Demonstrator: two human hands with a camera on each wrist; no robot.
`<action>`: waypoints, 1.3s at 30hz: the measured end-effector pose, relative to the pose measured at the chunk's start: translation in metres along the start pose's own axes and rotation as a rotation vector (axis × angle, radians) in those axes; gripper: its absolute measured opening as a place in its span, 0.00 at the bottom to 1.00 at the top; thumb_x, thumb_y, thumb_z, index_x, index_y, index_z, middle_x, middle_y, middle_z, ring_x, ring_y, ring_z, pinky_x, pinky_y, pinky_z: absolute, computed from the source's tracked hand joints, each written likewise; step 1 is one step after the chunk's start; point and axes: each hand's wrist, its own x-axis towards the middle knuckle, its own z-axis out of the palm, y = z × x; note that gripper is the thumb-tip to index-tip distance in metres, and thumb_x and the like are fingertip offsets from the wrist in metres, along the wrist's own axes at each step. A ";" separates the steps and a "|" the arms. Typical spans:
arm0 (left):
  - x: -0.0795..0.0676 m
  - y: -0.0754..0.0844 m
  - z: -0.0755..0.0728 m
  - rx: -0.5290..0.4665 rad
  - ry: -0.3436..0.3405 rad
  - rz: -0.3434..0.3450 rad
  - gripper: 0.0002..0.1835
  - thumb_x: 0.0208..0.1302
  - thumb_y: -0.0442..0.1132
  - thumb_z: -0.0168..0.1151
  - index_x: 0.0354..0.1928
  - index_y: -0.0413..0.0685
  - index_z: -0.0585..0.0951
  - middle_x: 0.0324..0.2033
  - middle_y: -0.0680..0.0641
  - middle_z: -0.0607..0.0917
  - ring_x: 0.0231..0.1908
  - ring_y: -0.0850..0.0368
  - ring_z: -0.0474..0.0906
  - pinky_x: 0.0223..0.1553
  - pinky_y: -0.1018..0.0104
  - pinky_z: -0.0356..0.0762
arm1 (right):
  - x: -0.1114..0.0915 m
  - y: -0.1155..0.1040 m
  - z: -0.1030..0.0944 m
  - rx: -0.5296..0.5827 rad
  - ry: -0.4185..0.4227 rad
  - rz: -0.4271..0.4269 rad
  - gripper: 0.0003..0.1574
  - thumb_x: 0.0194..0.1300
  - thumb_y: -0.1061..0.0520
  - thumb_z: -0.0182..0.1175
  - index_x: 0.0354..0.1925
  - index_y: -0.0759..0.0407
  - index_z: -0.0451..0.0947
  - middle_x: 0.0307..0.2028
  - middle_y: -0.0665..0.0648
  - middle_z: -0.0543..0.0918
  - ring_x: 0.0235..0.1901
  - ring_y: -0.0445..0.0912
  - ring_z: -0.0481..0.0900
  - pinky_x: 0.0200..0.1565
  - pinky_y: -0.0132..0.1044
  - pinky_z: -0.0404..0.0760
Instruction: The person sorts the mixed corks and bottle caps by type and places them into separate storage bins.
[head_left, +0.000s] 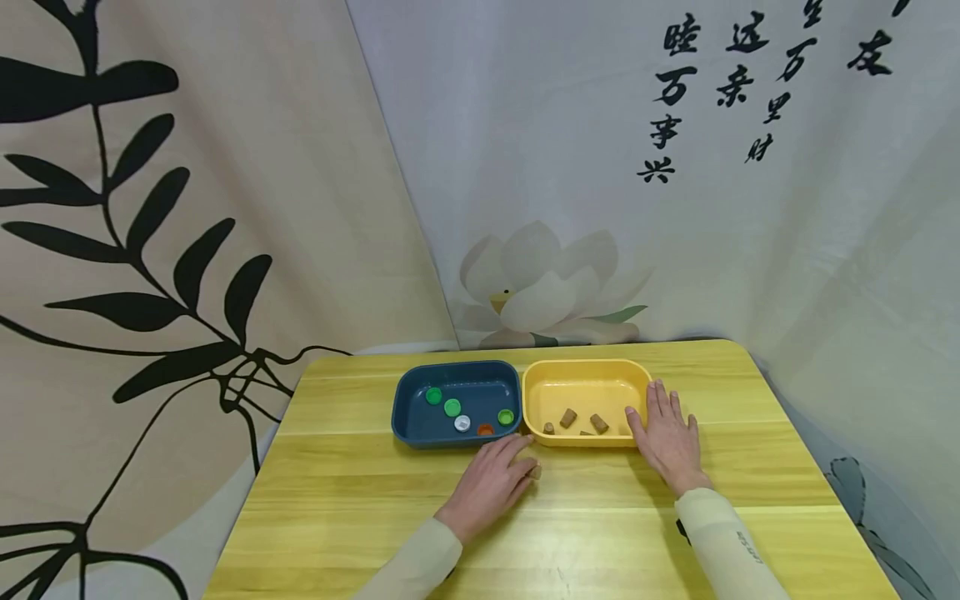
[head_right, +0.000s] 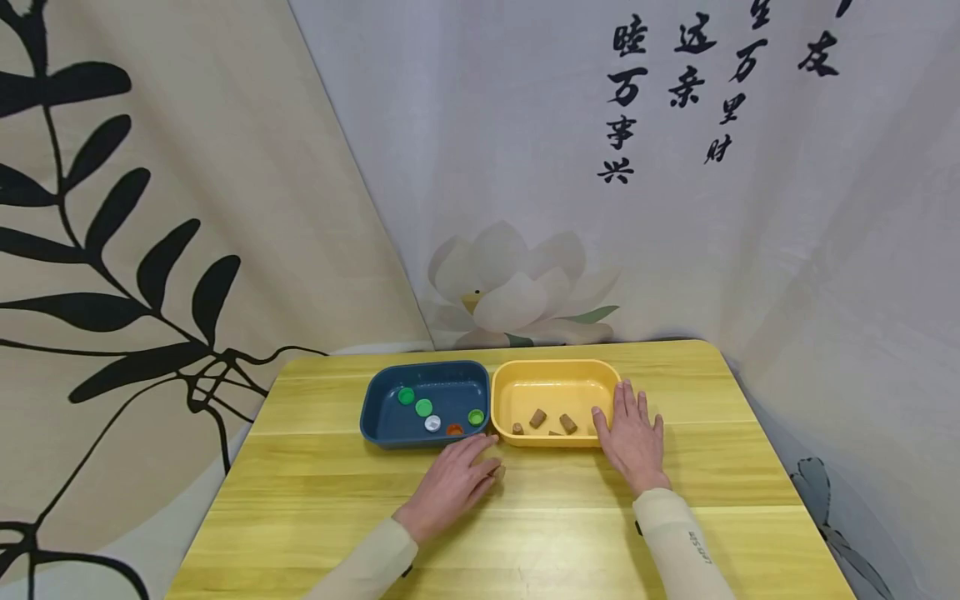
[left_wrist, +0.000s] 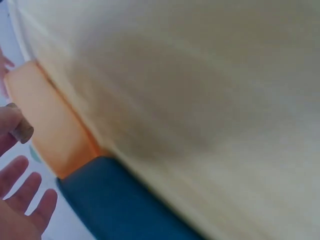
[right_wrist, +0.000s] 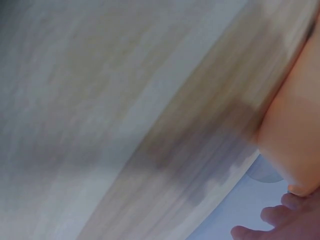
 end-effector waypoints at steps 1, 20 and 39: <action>0.004 0.000 -0.002 0.002 0.005 0.000 0.13 0.72 0.51 0.66 0.54 0.59 0.88 0.68 0.49 0.76 0.68 0.50 0.71 0.66 0.53 0.73 | 0.000 0.000 0.000 -0.001 0.001 -0.001 0.52 0.82 0.31 0.31 0.81 0.69 0.41 0.81 0.70 0.44 0.77 0.72 0.45 0.67 0.79 0.45; 0.082 -0.011 -0.001 0.112 -0.033 -0.125 0.14 0.74 0.52 0.64 0.55 0.60 0.88 0.70 0.49 0.75 0.71 0.46 0.69 0.69 0.46 0.70 | 0.002 -0.002 0.001 0.011 0.002 0.006 0.53 0.81 0.30 0.30 0.81 0.69 0.41 0.81 0.69 0.43 0.78 0.71 0.45 0.68 0.78 0.45; 0.111 -0.035 0.012 0.224 -0.237 -0.180 0.12 0.75 0.52 0.63 0.52 0.62 0.90 0.69 0.50 0.75 0.74 0.43 0.64 0.70 0.37 0.64 | 0.001 -0.006 0.005 0.012 0.003 0.003 0.53 0.81 0.29 0.28 0.82 0.68 0.41 0.81 0.69 0.44 0.78 0.71 0.44 0.68 0.78 0.46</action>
